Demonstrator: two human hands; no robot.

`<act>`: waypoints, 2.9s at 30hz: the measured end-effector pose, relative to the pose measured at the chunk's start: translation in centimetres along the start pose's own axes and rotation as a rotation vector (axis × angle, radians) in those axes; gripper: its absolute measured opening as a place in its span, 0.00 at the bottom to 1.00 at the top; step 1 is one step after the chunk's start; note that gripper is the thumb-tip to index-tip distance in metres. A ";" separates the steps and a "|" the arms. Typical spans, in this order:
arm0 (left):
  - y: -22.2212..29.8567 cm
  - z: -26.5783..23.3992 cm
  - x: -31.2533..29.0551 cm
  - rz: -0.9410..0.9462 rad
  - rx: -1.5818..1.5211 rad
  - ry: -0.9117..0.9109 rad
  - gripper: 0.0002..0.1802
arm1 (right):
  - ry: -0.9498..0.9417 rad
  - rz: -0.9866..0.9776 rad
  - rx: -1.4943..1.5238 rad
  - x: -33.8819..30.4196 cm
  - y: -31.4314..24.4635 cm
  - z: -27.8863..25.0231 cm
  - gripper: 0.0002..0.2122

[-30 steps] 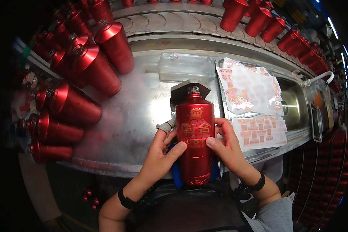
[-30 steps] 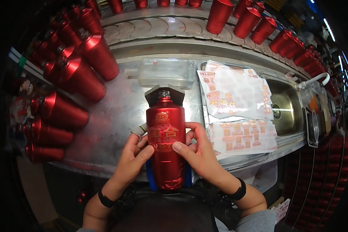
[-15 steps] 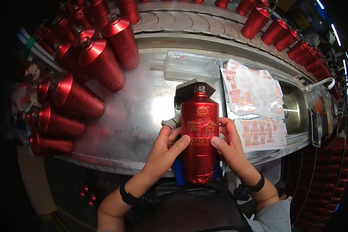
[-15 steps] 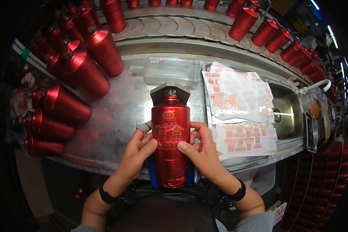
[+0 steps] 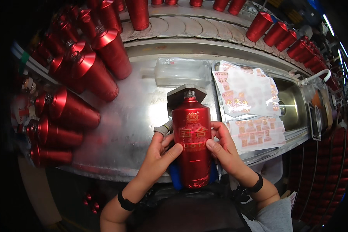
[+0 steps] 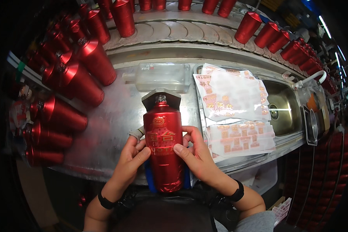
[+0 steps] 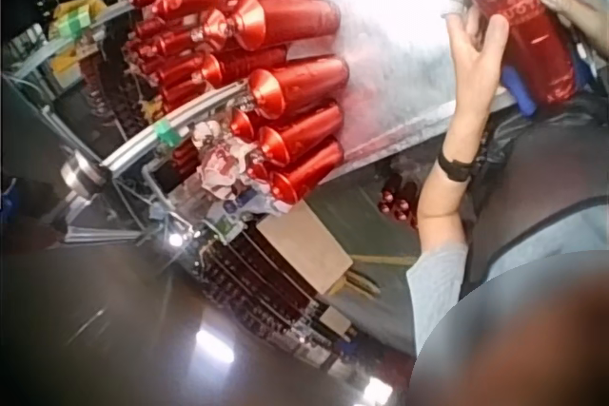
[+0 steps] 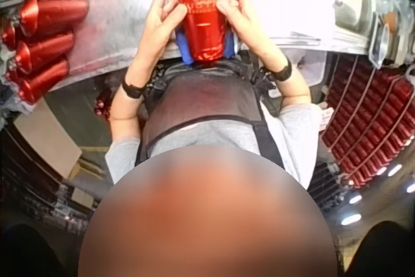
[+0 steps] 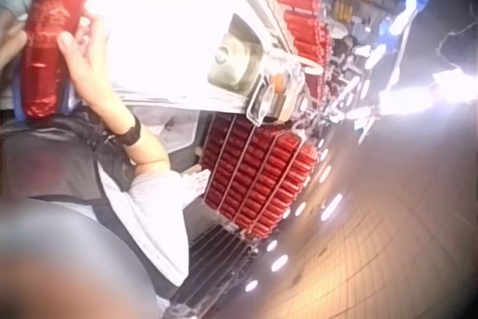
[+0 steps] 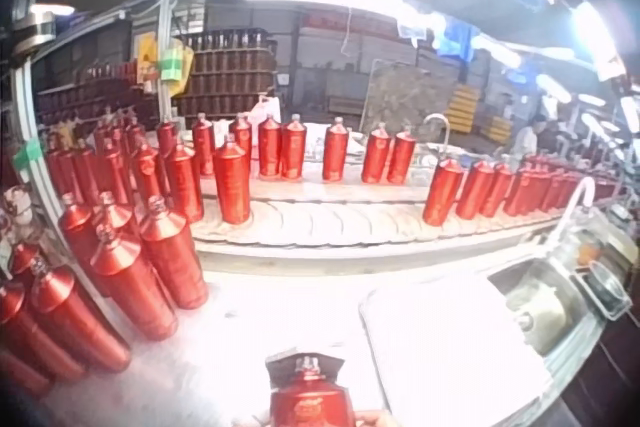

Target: Applying and smoothing gold product labels onto red metallic liquor bottles on a production line.

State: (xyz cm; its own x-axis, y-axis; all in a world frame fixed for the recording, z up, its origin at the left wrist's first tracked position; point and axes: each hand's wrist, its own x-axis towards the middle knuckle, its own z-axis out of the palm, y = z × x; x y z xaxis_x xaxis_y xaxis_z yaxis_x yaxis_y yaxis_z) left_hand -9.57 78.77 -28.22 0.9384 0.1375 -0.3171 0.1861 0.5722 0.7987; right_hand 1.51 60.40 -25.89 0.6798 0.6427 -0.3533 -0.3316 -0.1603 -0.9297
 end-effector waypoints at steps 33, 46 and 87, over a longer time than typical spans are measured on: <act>0.8 3.7 0.9 0.092 0.166 0.122 0.40 | 0.032 0.002 -0.033 -0.2 -2.0 0.7 0.29; -0.4 2.3 0.3 0.106 0.133 0.023 0.44 | 0.278 0.150 0.456 2.0 -1.7 -7.7 0.19; 0.4 0.6 0.2 0.033 -0.128 -0.073 0.30 | -0.248 -0.987 -0.927 -3.1 -5.9 1.7 0.12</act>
State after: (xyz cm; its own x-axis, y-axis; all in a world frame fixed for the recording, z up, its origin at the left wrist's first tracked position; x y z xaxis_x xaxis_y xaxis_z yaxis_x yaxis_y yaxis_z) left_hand -9.14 78.56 -27.69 0.9629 0.1012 -0.2500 0.1207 0.6675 0.7348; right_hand 0.26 60.67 -19.13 0.2107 0.8805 0.4246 0.8360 0.0628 -0.5452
